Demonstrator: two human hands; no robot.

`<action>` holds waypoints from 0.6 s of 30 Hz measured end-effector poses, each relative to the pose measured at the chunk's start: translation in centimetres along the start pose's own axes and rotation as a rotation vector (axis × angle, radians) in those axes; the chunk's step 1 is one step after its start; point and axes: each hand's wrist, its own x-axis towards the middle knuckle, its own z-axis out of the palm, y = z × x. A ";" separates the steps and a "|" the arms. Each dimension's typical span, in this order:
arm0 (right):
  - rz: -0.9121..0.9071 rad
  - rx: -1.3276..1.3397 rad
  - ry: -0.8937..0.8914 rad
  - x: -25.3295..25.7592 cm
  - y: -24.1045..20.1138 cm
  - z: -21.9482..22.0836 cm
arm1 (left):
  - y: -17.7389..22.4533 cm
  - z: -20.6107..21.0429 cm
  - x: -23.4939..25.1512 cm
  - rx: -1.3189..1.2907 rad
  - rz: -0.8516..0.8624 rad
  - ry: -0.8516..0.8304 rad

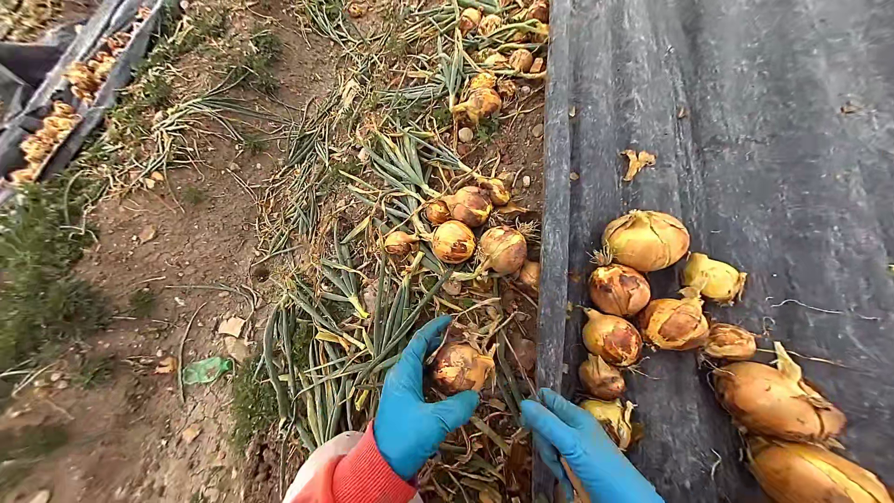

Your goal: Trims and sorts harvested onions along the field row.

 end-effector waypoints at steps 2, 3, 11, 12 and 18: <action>-0.076 -0.066 -0.091 0.2 -0.9 1.5 | 0.6 0.3 -1.6 0.041 0.057 -0.067; -0.118 -0.071 -0.114 0.2 -1.3 2.1 | 0.8 0.5 -2.0 0.091 0.061 -0.087; -0.139 -0.091 -0.093 0.7 0.0 3.6 | 1.2 0.4 -0.6 0.756 -0.045 -0.301; -0.094 -0.063 -0.084 0.7 0.0 3.6 | 1.2 0.7 0.2 0.884 0.004 -0.269; -0.195 0.146 0.051 -0.3 -2.8 0.0 | 4.5 5.8 5.6 1.003 0.043 -0.273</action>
